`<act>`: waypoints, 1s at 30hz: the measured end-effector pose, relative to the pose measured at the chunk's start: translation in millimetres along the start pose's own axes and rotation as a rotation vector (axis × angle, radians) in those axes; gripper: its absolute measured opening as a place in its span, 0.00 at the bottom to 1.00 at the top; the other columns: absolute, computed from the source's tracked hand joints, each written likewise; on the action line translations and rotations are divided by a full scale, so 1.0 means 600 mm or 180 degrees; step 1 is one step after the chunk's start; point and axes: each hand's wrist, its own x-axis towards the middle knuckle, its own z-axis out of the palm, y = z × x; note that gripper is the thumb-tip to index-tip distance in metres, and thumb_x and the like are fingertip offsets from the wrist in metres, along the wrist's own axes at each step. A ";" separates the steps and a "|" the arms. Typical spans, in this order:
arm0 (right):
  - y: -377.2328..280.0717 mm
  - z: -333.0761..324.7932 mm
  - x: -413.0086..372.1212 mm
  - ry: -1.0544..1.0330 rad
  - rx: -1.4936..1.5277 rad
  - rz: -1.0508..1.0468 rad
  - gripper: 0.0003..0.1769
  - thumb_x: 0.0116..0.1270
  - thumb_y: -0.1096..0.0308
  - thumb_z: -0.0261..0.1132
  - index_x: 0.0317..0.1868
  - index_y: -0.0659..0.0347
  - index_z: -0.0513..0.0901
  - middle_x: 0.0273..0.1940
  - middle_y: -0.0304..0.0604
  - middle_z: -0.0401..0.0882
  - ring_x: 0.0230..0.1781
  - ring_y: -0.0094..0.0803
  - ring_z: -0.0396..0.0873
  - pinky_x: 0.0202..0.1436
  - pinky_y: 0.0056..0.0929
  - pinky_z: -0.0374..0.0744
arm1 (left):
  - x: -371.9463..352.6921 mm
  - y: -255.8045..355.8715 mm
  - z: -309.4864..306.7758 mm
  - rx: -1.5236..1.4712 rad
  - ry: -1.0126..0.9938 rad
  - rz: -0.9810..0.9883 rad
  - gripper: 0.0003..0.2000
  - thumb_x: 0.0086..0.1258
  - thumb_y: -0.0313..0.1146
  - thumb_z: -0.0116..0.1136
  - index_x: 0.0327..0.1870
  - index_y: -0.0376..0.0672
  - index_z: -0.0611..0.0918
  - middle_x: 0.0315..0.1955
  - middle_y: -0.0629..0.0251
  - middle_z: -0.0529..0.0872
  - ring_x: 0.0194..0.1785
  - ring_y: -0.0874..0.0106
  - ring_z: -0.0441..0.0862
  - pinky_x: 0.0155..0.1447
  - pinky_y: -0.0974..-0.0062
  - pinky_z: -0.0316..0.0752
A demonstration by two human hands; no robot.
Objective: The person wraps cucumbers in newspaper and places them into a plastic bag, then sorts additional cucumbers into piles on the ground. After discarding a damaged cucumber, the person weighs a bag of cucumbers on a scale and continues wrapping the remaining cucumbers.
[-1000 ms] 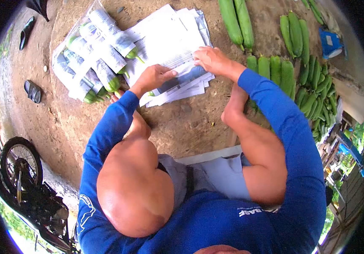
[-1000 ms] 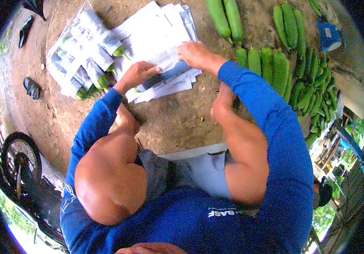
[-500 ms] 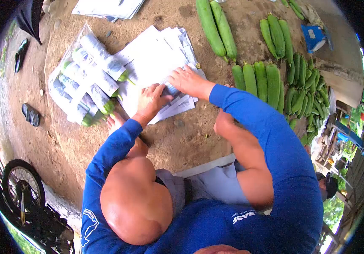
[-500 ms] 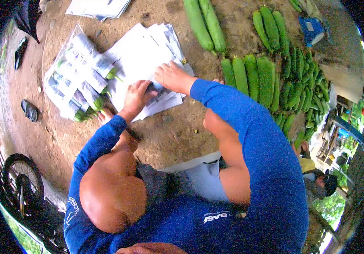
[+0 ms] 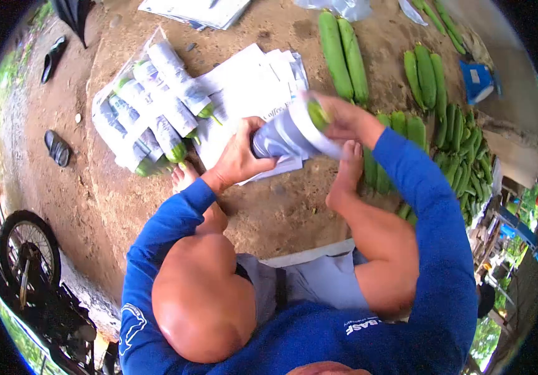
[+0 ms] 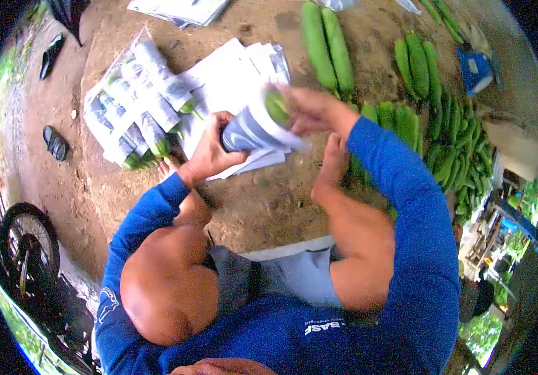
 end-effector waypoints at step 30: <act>0.060 0.280 0.133 0.0134 -0.2753 -0.0678 0.34 0.70 0.46 0.65 0.62 0.67 0.76 0.49 0.54 0.84 0.49 0.41 0.82 0.55 0.39 0.78 | -0.077 -0.072 -0.373 0.3206 0.1909 -0.0645 0.15 0.60 0.28 0.67 0.49 0.49 0.87 0.40 0.59 0.86 0.46 0.54 0.84 0.50 0.60 0.80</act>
